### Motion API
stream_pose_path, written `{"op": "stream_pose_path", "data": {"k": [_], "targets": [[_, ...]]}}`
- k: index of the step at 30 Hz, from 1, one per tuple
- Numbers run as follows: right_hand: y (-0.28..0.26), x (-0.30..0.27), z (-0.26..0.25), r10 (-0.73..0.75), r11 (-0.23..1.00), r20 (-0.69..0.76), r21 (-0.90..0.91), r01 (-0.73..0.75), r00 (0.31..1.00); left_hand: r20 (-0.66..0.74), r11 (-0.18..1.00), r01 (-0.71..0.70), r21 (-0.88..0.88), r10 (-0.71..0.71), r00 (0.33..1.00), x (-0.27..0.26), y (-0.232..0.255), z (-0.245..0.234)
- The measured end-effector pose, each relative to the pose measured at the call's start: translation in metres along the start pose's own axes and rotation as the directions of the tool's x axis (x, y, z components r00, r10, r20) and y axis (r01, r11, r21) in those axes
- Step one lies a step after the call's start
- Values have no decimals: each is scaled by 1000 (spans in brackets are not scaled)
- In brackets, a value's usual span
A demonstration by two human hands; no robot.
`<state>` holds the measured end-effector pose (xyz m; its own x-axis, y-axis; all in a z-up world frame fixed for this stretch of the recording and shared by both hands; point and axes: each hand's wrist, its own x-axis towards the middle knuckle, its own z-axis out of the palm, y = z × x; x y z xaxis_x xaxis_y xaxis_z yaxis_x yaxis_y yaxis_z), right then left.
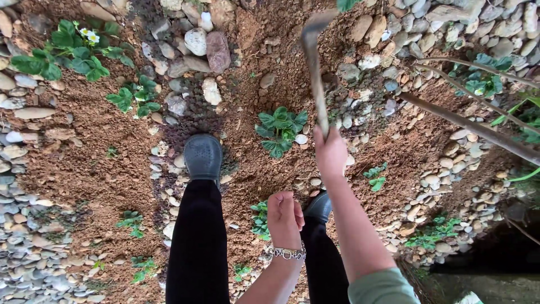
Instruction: Using a hand hoe to loosen soil and arrange rocks in a garden bed around plants
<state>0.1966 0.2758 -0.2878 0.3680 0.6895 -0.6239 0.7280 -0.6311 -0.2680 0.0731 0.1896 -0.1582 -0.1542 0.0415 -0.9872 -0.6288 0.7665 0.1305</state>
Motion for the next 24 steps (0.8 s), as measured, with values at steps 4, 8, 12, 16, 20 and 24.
{"op": "stream_pose_path", "data": {"k": [4,8,12,16,20,24], "targets": [[6,-26,26,127,992,153,-38,-122,980,-14,1000,-3,-26,2,1000,0,4,-2],[-8,-41,28,163,857,463,371,-358,871,-24,998,-38,-53,36,999,2,2,-3],[-2,-53,30,120,677,446,617,-401,887,-17,997,-63,-46,63,998,7,-11,-7],[-20,-53,25,287,643,336,627,-440,897,8,988,-98,-121,99,995,9,-18,-9],[-31,-35,33,255,794,110,543,-273,961,11,993,-94,-68,95,995,-3,-2,-17],[-97,-32,41,415,568,419,574,-590,808,-32,990,-111,-87,108,994,18,-9,-32]]}}
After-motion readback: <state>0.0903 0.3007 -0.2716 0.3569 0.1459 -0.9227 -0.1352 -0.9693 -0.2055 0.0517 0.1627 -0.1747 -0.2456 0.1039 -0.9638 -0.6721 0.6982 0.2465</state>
